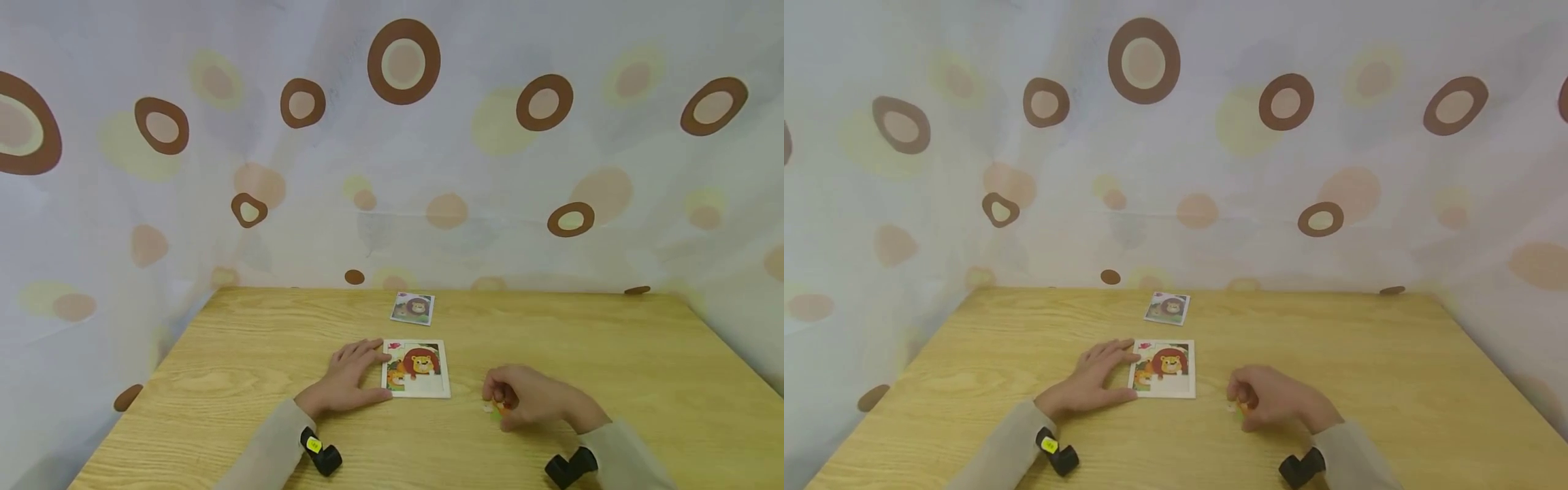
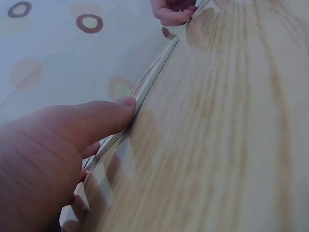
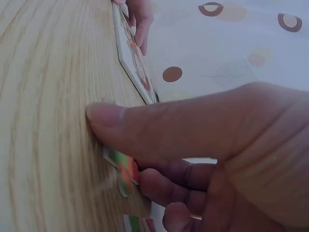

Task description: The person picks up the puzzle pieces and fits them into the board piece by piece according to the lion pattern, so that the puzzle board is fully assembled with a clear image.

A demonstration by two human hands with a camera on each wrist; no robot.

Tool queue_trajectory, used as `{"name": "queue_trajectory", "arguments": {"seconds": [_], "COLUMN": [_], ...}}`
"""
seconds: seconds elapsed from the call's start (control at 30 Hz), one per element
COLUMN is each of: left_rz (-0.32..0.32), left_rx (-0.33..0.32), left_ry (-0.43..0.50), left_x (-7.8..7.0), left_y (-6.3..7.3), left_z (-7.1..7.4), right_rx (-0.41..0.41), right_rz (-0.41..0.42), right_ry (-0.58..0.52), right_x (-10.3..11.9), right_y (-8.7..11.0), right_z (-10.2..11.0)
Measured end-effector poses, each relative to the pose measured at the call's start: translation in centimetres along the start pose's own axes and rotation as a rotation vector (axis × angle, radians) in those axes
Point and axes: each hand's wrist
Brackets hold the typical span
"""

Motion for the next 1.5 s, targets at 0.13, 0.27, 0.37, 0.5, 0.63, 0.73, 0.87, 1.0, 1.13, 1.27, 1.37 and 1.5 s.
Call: {"name": "queue_trajectory", "arguments": {"seconds": [0.13, 0.27, 0.37, 0.5, 0.63, 0.73, 0.87, 1.0, 1.13, 1.27, 1.37, 1.5], "left_rz": [-0.004, -0.002, -0.005, -0.007, -0.006, -0.006, -0.005, 0.0, 0.006, 0.007, 0.012, 0.016], "left_rx": [0.003, -0.003, -0.001, -0.001, -0.002, 0.001, 0.007, 0.006, 0.01, 0.011, 0.014, 0.009], "left_ry": [0.001, -0.004, -0.004, -0.012, -0.014, -0.012, -0.011, -0.006, -0.004, -0.003, -0.005, -0.015], "left_x": [-0.1, 0.0, 0.1, 0.3, 0.4, 0.5, 0.4, 0.2, 0.2, 0.1, 0.1, 0.0], "left_y": [0.0, -0.1, -0.1, -0.1, 0.0, 0.0, 0.0, 0.0, 0.1, 0.1, 0.1, 0.2], "left_z": [-0.1, -0.1, -0.1, -0.3, -0.4, -0.4, -0.3, -0.2, -0.2, -0.2, -0.1, 0.0], "right_rx": [-0.004, -0.026, -0.038, -0.057, -0.067, -0.06, -0.06, -0.102, -0.158, -0.205, -0.248, -0.304], "right_rz": [-0.018, -0.036, -0.047, -0.052, -0.063, -0.07, -0.068, -0.071, -0.088, -0.088, -0.071, -0.029], "right_ry": [0.004, 0.013, 0.01, 0.011, 0.006, -0.007, 0.005, 0.04, 0.07, 0.111, 0.137, 0.141], "right_x": [0.0, 0.3, 0.4, 0.5, 0.5, 0.5, 0.6, 0.8, 1.1, 1.3, 1.4, 1.8], "right_y": [0.1, 0.0, 0.0, 0.1, 0.1, 0.0, -0.1, -0.5, -1.1, -1.6, -2.1, -3.2], "right_z": [-0.1, -0.1, -0.1, -0.2, -0.2, -0.3, -0.2, -0.2, -0.3, -0.4, -0.6, -0.8]}}
Point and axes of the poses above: each hand's wrist, its own y-axis away from the middle knuckle, its own z-axis out of the back of the hand, x = y × z, and after that the axes turned 2 degrees about -z, right-handed
